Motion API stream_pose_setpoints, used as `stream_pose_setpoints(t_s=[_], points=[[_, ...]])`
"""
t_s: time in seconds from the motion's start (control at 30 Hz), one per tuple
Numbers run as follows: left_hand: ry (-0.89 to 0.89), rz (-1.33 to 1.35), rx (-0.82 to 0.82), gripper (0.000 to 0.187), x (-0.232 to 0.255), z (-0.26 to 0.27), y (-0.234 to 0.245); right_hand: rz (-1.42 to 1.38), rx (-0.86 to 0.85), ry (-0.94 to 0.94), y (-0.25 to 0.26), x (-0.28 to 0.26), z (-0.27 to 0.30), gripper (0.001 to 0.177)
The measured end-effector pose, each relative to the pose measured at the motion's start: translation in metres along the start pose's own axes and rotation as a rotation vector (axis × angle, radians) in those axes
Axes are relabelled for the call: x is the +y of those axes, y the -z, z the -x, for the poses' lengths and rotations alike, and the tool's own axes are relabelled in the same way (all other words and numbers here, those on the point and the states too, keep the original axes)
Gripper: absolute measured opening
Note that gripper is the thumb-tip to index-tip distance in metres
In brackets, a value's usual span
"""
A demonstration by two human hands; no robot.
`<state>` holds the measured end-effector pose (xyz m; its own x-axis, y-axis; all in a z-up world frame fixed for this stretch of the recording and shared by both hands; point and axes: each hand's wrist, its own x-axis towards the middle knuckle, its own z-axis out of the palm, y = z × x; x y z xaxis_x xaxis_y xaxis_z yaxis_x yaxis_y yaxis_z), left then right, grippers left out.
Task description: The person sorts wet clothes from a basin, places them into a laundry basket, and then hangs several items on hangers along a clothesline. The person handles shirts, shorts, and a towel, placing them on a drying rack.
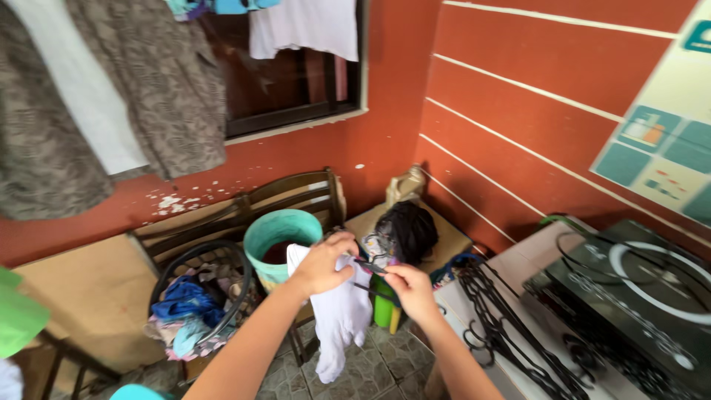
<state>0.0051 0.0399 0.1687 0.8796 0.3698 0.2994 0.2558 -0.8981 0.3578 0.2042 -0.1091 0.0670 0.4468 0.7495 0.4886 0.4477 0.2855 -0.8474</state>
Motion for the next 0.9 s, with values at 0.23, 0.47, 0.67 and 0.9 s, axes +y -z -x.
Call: stream_pose_setpoints(t_s=[0.23, 0.47, 0.67, 0.9], points=[[0.156, -0.172, 0.042, 0.011, -0.047, 0.032, 0.030, 0.164, 0.132, 0.272, -0.030, -0.047, -0.011, 0.021], [0.251, 0.006, 0.384, 0.017, -0.030, 0.095, 0.104, 0.048, -0.061, 0.415, -0.128, -0.068, 0.011, 0.014], [0.278, 0.023, 0.529, 0.018, -0.042, 0.175, 0.170, 0.264, -0.543, -0.093, -0.221, 0.006, 0.006, 0.014], [0.446, 0.096, 0.604, 0.023, -0.071, 0.288, 0.232, 0.161, -0.468, 0.489, -0.311, 0.016, -0.024, 0.019]])
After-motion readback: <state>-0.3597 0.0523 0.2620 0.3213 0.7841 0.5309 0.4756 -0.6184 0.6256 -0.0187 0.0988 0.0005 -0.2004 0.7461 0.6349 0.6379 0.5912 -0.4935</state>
